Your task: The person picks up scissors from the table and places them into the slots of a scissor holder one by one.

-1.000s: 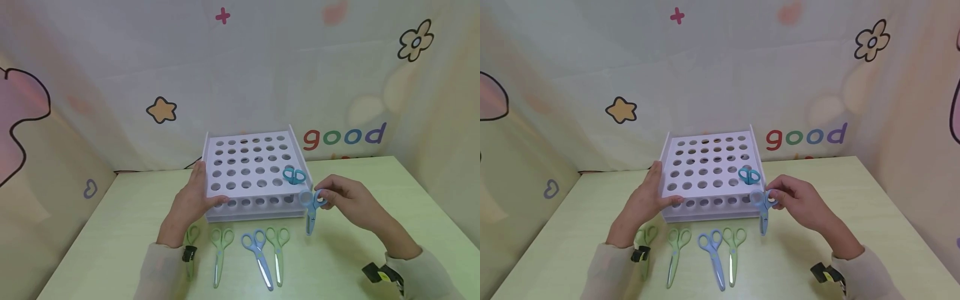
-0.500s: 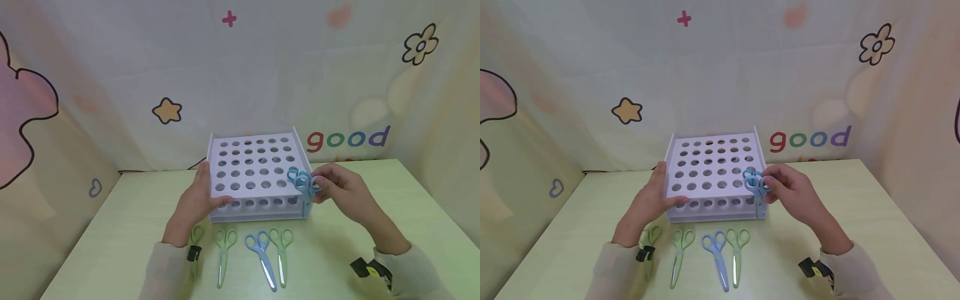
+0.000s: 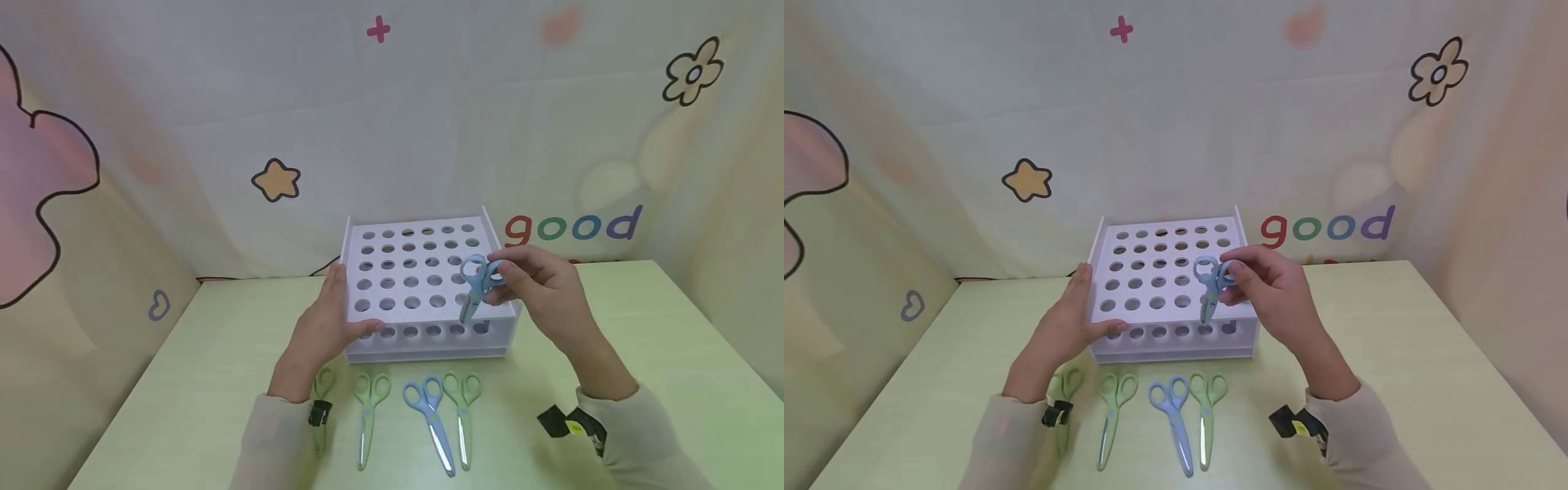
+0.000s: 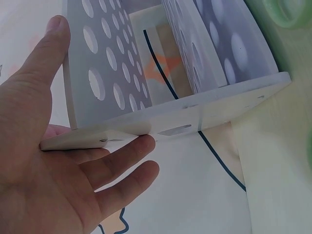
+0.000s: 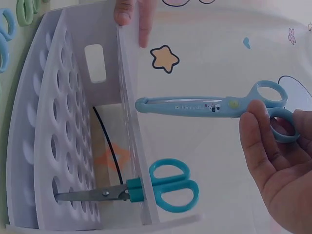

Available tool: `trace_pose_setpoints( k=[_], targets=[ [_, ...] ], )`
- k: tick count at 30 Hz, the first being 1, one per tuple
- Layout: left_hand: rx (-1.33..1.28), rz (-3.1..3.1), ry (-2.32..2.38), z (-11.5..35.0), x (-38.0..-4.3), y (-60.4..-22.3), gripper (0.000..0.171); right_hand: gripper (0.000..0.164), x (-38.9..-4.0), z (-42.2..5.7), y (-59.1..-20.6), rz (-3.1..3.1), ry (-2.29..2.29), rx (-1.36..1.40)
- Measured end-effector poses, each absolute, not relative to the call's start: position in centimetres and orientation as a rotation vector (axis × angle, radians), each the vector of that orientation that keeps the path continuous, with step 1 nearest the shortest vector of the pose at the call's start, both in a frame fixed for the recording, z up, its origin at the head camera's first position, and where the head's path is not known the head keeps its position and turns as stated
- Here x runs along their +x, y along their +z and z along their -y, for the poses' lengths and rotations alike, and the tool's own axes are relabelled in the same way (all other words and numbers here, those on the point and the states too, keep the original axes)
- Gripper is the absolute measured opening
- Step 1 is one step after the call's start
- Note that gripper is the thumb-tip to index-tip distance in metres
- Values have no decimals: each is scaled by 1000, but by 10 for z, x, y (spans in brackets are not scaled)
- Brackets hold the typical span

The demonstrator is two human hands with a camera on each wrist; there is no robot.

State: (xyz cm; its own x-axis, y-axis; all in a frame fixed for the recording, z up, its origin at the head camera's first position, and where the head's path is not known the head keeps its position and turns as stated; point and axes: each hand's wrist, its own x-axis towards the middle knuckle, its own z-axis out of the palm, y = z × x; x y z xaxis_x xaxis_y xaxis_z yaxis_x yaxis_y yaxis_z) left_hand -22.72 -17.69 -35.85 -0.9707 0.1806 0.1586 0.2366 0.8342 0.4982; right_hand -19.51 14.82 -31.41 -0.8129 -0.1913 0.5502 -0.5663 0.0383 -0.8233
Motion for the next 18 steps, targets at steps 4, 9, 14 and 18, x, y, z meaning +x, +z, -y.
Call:
trace_pose_setpoints(
  k=[4, 9, 14, 18],
  targets=[
    [-330, 2902, -814, 178, -227, -359, 123, 16, -200, -138, -315, 2014, 1852, 778],
    [-333, 2909, -803, 178, -227, -358, 123, 16, -203, -131, -316, 2018, 1820, 746],
    [-329, 2908, -807, 177, -227, -357, 123, 19, -208, -126, -314, 2042, 1783, 705],
    [-313, 2915, -819, 178, -227, -358, 123, 20, -213, -120, -313, 2066, 1788, 676]
  ],
)
